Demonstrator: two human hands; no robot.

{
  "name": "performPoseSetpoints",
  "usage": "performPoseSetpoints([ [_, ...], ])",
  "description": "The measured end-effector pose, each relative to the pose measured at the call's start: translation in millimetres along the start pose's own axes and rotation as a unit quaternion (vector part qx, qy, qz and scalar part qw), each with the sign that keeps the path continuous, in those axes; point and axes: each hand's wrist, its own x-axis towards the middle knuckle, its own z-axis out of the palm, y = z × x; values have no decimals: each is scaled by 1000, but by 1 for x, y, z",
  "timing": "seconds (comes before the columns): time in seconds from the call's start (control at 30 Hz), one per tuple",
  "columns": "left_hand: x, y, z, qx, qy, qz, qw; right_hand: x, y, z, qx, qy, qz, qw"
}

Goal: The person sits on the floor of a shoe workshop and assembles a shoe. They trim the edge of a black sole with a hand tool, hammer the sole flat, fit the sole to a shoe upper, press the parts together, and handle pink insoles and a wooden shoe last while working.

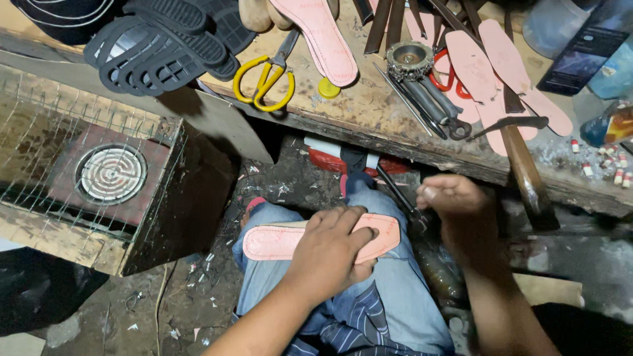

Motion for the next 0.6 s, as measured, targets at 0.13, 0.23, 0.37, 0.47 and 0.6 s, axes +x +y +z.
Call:
performPoseSetpoints([
  [0.13, -4, 4, 3, 9, 6, 6, 1000, -43, 7, 0, -63, -6, 81, 995],
  [0.23, -8, 8, 4, 11, 22, 16, 1000, -62, 6, 3, -29, -30, 101, 994],
  [0.37, -13, 11, 6, 1, 12, 14, 1000, -78, 8, 7, -44, -20, 84, 995],
  [0.47, -16, 13, 8, 6, 15, 4, 1000, -86, 13, 9, -54, -25, 68, 996],
  [0.6, -18, 13, 9, -31, 17, -23, 999, -90, 18, 13, -75, -45, 9, 996],
])
